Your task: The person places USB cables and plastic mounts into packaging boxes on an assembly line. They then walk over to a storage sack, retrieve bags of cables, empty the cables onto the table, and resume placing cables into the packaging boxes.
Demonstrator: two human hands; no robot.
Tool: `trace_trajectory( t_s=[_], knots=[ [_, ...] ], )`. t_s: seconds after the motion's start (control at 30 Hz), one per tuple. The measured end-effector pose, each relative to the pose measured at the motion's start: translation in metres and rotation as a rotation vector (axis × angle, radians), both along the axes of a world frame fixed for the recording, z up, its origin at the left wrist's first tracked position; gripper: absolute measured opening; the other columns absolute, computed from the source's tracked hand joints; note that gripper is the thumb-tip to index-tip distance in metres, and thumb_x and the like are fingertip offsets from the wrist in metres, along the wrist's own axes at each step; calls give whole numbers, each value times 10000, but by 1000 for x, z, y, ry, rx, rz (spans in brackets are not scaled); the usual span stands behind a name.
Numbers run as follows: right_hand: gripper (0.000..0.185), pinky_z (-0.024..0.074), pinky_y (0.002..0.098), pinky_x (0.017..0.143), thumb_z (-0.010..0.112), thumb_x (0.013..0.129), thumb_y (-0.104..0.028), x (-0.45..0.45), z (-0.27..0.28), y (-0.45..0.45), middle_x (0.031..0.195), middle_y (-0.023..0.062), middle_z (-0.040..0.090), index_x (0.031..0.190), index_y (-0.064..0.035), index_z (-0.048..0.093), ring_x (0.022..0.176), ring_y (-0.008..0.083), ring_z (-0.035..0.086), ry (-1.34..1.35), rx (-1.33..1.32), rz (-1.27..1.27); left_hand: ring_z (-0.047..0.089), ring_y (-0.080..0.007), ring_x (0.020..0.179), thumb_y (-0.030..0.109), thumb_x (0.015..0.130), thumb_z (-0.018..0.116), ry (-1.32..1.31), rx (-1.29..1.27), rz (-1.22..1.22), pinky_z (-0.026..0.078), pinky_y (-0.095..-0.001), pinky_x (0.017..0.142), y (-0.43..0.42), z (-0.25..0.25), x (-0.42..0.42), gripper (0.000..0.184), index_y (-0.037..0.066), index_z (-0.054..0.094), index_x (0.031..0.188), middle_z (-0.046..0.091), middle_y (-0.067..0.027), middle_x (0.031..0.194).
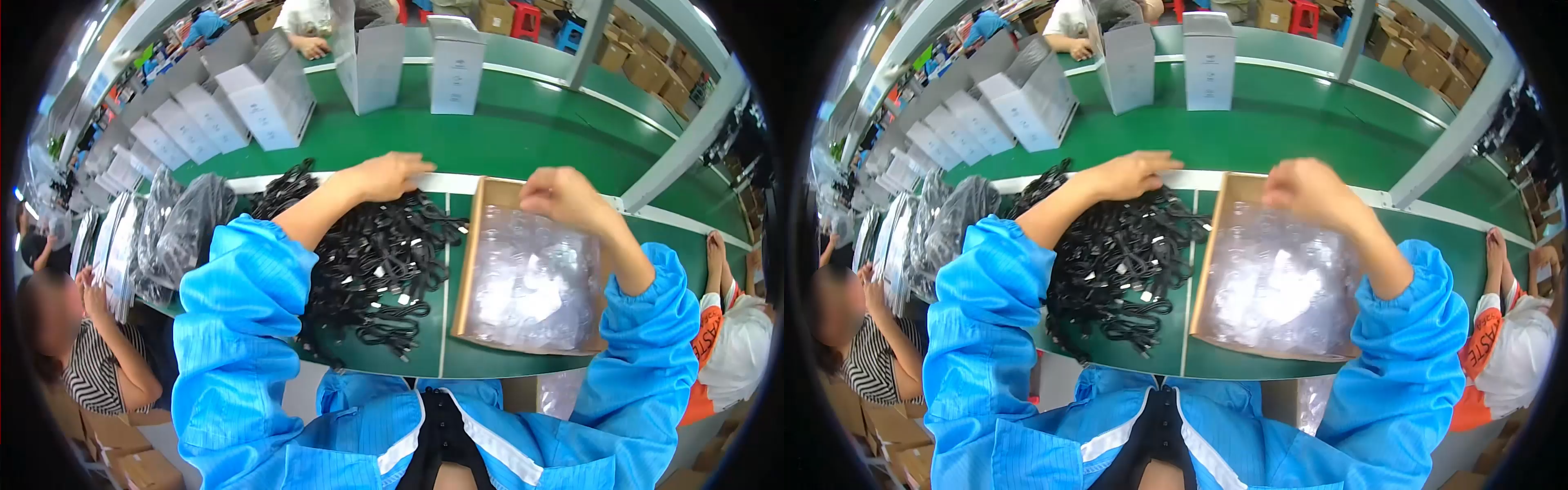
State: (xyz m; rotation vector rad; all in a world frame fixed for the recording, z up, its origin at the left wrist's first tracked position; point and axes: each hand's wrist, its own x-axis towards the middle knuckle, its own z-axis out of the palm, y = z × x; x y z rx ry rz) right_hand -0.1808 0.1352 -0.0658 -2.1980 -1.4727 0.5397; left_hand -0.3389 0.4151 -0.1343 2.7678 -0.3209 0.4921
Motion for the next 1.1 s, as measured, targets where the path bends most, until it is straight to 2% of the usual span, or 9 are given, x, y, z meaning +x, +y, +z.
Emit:
trace_trajectory(
  t_s=[0.07,0.33,0.47,0.6,0.67,0.9,1.0,1.03,1.1],
  knots=[
    [196,493,305,677,677,776,-115,7,-38,-17,813,129,654,935,-4,646,748,217,627,-468,357,203,578,-318,1011,127,779,654,290,33,62,457,-391,852,-1,-8,4,299,81,628,1073,624,-149,1063],
    [239,488,301,625,714,727,-89,-9,-25,-11,793,104,646,924,10,619,660,206,616,-57,95,32,623,-336,774,143,751,674,435,189,330,496,-403,717,-21,25,-24,220,59,626,948,658,-110,815],
    [209,477,263,613,712,741,-62,-10,3,-21,788,69,643,911,7,611,658,140,602,66,76,50,639,-254,716,144,779,661,160,-76,408,502,-359,643,-20,46,-29,198,45,614,944,649,-104,750],
    [131,465,224,602,677,803,-63,-35,7,1,778,39,632,895,-3,606,671,87,579,548,296,33,585,-101,708,204,942,516,219,-1073,168,500,-265,617,-63,59,-35,234,-5,541,1046,586,-30,817],
    [125,466,218,606,666,819,-73,-54,3,25,785,38,632,902,-6,602,681,84,581,574,340,27,585,-97,736,203,955,487,317,-1441,-36,502,-251,602,-80,50,-41,231,-2,532,1051,593,-42,848],
    [208,473,215,603,689,803,-124,-103,-11,94,792,28,634,949,-2,605,682,59,589,846,410,-51,589,-113,705,245,932,515,372,-1096,145,503,-259,592,-35,71,-79,261,-6,564,981,600,-58,782],
    [276,506,267,732,640,864,-166,-79,-12,118,947,84,629,1075,1,580,812,132,623,652,291,195,604,-129,677,243,912,545,223,-900,345,493,-260,583,53,55,-83,239,10,594,925,619,-79,753],
    [276,506,267,732,640,864,-166,-73,-13,127,947,84,629,1075,1,580,812,132,623,652,286,190,584,-124,708,244,907,552,215,-1010,448,469,-270,658,89,47,-88,241,13,604,950,617,-58,748],
    [368,482,321,835,628,865,-220,-62,-16,148,1058,125,610,1161,-15,551,927,209,611,202,78,217,549,-126,755,251,911,546,226,-709,647,436,-284,746,156,19,-100,253,10,610,954,615,-37,775]
  ],
)
